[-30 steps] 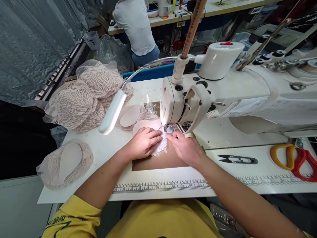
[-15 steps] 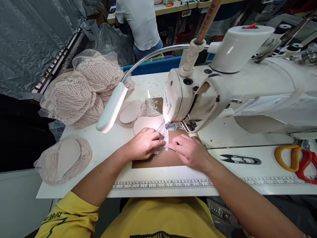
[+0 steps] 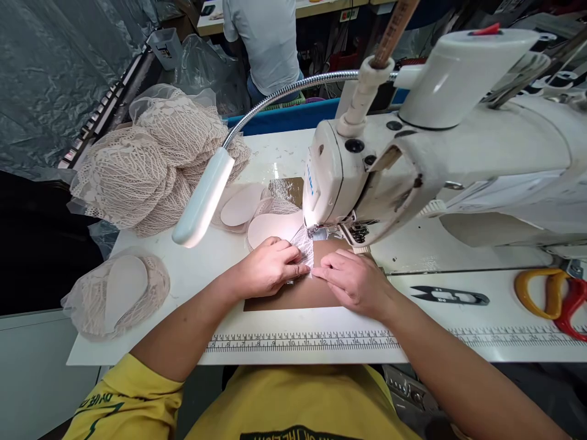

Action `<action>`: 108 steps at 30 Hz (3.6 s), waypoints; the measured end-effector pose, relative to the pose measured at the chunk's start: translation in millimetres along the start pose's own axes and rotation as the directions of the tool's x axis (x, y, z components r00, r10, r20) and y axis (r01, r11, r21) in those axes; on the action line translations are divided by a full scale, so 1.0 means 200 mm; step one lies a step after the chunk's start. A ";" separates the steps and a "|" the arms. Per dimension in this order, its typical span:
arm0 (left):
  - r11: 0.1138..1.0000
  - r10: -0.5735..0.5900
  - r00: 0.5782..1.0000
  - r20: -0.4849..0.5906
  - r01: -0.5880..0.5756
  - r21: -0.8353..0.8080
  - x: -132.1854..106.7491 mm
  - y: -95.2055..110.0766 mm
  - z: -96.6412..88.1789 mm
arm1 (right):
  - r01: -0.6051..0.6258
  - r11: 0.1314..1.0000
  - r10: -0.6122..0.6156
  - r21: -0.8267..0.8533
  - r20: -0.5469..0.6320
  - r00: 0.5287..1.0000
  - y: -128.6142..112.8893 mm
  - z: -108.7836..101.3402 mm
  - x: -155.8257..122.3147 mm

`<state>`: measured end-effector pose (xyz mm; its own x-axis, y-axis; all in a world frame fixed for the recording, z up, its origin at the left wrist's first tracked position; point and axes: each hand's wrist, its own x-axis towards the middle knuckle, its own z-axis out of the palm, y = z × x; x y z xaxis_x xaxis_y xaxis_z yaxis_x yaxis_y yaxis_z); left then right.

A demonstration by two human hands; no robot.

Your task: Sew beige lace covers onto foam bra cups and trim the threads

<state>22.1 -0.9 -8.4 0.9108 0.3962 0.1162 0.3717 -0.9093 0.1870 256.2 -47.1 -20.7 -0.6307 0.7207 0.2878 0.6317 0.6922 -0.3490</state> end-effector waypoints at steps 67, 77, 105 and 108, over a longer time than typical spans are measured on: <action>0.967 -0.242 0.970 -0.035 0.244 0.074 0.09 -0.10 0.00 | -0.257 0.935 0.237 -0.245 -0.106 0.966 0.00 0.06 0.08; 0.966 -0.225 0.973 -0.049 0.229 0.121 0.09 -0.11 0.01 | -0.265 0.939 0.248 -0.221 -0.102 0.963 0.00 0.05 0.08; 0.965 -0.239 0.970 0.032 0.241 -0.102 0.01 0.08 -0.09 | -0.214 0.965 0.209 -0.150 -0.049 0.977 -0.02 0.04 0.08; 0.966 -0.238 0.971 0.023 0.239 -0.099 0.01 0.08 -0.12 | -0.226 0.959 0.221 -0.170 -0.046 0.974 -0.02 0.04 0.08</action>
<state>25.2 -11.8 18.1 0.8003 0.5978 0.0458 0.5587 -0.7713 0.3050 239.6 -39.0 -21.1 -0.4538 0.8570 0.2442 0.8252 0.5076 -0.2479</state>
